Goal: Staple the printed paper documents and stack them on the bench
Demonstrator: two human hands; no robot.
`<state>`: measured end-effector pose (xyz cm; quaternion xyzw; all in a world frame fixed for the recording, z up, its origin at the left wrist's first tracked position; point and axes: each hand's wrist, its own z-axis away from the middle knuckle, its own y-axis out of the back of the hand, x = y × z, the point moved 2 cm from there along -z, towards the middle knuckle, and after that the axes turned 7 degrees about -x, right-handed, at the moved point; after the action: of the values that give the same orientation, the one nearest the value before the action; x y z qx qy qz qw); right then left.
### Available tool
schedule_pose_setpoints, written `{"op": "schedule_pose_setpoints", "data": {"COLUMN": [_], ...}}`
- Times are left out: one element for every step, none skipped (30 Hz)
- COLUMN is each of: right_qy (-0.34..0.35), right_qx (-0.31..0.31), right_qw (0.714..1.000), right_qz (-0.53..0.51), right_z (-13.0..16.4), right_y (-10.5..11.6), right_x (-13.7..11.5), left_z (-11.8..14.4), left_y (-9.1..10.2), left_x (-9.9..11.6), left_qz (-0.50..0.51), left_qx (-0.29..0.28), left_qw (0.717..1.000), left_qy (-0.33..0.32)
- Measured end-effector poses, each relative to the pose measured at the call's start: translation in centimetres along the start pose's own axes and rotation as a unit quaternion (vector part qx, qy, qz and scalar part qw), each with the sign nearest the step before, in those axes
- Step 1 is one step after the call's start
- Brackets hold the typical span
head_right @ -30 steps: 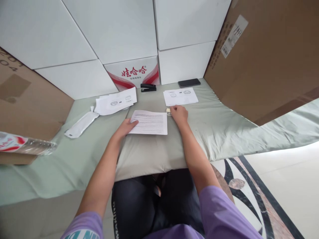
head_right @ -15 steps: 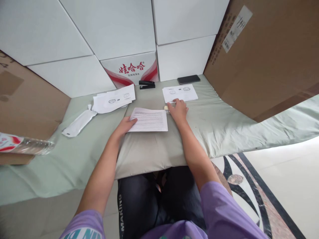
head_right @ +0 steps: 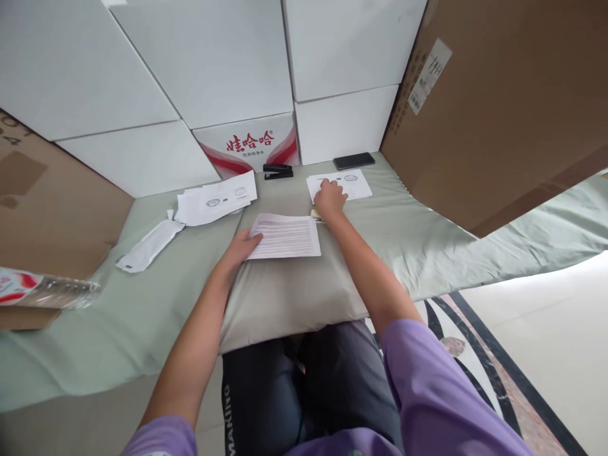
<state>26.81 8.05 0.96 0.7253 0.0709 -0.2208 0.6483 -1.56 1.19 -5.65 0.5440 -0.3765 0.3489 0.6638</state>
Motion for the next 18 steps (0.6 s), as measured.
{"op": "schedule_pose_setpoints", "data": {"right_qy": [-0.007, -0.014, -0.02, -0.025, -0.028, -0.028, -0.027, -0.025, -0.024, -0.023, -0.02, -0.016, -0.011, -0.005, 0.003, 0.012, 0.021, 0.03], "right_qx": [-0.009, -0.013, -0.011, -0.006, 0.001, 0.007, 0.008, 0.005, -0.001, -0.005, -0.008, -0.009, -0.009, -0.009, -0.009, -0.009, -0.008, -0.007], "right_qw": [1.0, 1.0, 0.999, 0.999, 0.999, 0.999, 0.999, 0.999, 0.999, 0.999, 0.999, 0.999, 0.999, 0.999, 0.999, 0.998, 0.997, 0.997], "right_qz": [0.013, 0.023, 0.032, 0.038, 0.041, 0.042, 0.041, 0.04, 0.038, 0.038, 0.038, 0.039, 0.042, 0.046, 0.052, 0.059, 0.067, 0.076], "right_z": [-0.1, -0.1, -0.2, -0.2, -0.3, -0.4, -0.5, -0.6, -0.8, -0.8, -0.9, -0.9, -0.9, -0.9, -0.8, -0.8, -0.7, -0.7], "right_y": [-0.9, -1.7, -2.3, -2.8, -3.1, -3.3, -3.4, -3.5, -3.6, -3.6, -3.6, -3.6, -3.6, -3.6, -3.6, -3.5, -3.5, -3.5], "right_x": [-0.2, -0.3, -0.3, -0.3, -0.2, -0.1, -0.1, 0.0, 0.0, 0.0, 0.0, 0.0, -0.1, -0.2, -0.3, -0.4, -0.6, -0.8], "left_z": [0.0, -0.1, -0.1, -0.1, 0.0, 0.1, 0.2, 0.4, 0.6, 0.9, 1.2, 1.5, 1.8, 2.1, 2.3, 2.5, 2.6, 2.7], "left_y": [0.0, -0.1, -0.1, -0.1, -0.1, -0.1, -0.1, -0.1, -0.1, -0.1, -0.1, -0.2, -0.2, -0.3, -0.3, -0.4, -0.4, -0.4], "left_x": [-0.1, -0.2, -0.3, -0.4, -0.4, -0.3, -0.1, 0.2, 0.6, 1.0, 1.4, 1.8, 2.2, 2.6, 2.9, 3.1, 3.3, 3.4], "left_qz": [0.001, 0.002, 0.003, 0.005, 0.006, 0.005, 0.002, -0.003, -0.01, -0.019, -0.029, -0.04, -0.052, -0.062, -0.074, -0.085, -0.097, -0.108], "left_qx": [-0.007, -0.014, -0.02, -0.025, -0.028, -0.029, -0.03, -0.031, -0.032, -0.034, -0.039, -0.047, -0.055, -0.064, -0.071, -0.078, -0.084, -0.09], "left_qw": [1.0, 1.0, 1.0, 1.0, 1.0, 1.0, 1.0, 1.0, 0.999, 0.999, 0.999, 0.998, 0.997, 0.996, 0.995, 0.993, 0.992, 0.99], "left_qy": [-0.001, 0.0, 0.001, 0.002, 0.002, 0.001, 0.0, -0.001, 0.0, 0.001, 0.002, 0.002, 0.001, -0.001, -0.002, -0.003, -0.004, -0.007]}}
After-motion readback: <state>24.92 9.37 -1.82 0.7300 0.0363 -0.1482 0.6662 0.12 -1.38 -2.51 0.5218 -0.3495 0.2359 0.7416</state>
